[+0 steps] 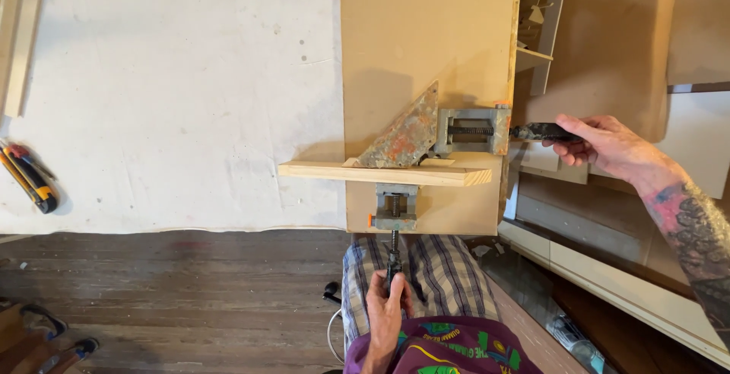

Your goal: Applying wood glue to wooden frame components and securing them in a corner clamp on a workbench.

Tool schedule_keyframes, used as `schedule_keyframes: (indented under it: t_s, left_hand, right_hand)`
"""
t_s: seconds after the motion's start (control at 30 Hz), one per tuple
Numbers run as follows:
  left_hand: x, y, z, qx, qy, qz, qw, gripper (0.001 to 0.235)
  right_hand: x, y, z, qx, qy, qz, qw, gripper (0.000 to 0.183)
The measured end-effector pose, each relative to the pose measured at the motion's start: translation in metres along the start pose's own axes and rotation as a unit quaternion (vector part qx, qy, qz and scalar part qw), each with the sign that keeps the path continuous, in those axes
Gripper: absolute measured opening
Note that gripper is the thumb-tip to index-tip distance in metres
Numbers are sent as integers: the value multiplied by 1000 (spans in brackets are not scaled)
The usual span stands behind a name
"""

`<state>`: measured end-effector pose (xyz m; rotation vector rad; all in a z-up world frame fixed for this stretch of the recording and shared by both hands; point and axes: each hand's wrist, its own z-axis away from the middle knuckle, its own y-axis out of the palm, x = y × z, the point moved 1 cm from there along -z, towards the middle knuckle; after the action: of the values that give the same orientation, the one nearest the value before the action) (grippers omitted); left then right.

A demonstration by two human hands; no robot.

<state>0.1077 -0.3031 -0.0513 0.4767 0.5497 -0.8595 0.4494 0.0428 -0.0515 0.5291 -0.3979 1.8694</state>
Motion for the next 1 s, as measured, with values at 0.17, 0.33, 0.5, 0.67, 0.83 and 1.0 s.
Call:
schedule_keyframes:
  t_s: [0.17,0.33,0.5,0.67,0.83,1.0]
  left_hand:
    - [11,-5,-4,46,36,1,998,12]
    - [16,-11,-9,86,53,4,995,15]
    - [21,-17,-13,109,59,11,992,14]
    - [9,-10,-7,109,56,-5,992,29]
    - [8,-6,-7,69,7,3,998,30]
    - [8,0,-3,98,27,-1,995,32]
  right_hand:
    - [-14,4,3,-40,-101,36,993,38]
    - [1,8,24,-84,-267,289,915,28]
    - [6,8,24,-67,-419,335,841,20]
    - [22,22,21,-99,-310,399,857,69]
    - [28,-2,-5,13,74,151,986,84]
    - [25,4,12,14,-55,176,983,16]
